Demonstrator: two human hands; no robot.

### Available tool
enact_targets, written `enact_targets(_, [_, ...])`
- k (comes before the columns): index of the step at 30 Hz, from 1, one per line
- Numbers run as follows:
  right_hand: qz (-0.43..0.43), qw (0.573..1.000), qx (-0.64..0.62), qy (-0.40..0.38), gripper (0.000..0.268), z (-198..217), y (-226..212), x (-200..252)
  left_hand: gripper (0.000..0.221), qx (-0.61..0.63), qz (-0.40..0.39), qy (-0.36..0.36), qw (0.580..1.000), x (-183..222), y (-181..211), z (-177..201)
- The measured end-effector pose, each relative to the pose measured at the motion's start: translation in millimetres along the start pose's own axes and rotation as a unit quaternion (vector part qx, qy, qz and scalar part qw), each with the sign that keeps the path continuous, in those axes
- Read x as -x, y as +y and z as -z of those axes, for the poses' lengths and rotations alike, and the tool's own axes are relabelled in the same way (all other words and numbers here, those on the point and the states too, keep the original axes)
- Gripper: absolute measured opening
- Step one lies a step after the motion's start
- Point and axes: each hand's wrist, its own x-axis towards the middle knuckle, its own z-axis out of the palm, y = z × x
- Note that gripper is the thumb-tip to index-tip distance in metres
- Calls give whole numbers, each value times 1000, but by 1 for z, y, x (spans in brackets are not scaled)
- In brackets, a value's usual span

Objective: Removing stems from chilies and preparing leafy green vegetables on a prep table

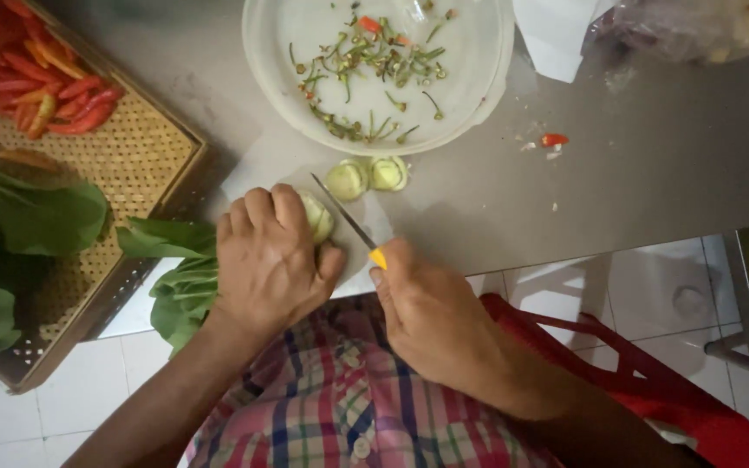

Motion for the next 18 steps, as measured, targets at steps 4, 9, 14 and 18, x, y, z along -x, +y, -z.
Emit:
enact_targets(4, [36,999,24,9,19,-9,-3,4,51,-20,6,14,1000,2,2,-5])
enact_targets(9, [59,997,41,18,18,-7,-11,7,49,-60,-18,33,997,2,2,-3])
enact_targets(14, [36,996,84,25,18,-13,-14,8,43,-21,-22,44,999,3,1,-10])
enact_targets(18, [25,988,149,11,16,-14,-17,4,44,-48,-21,28,998,2,0,-11])
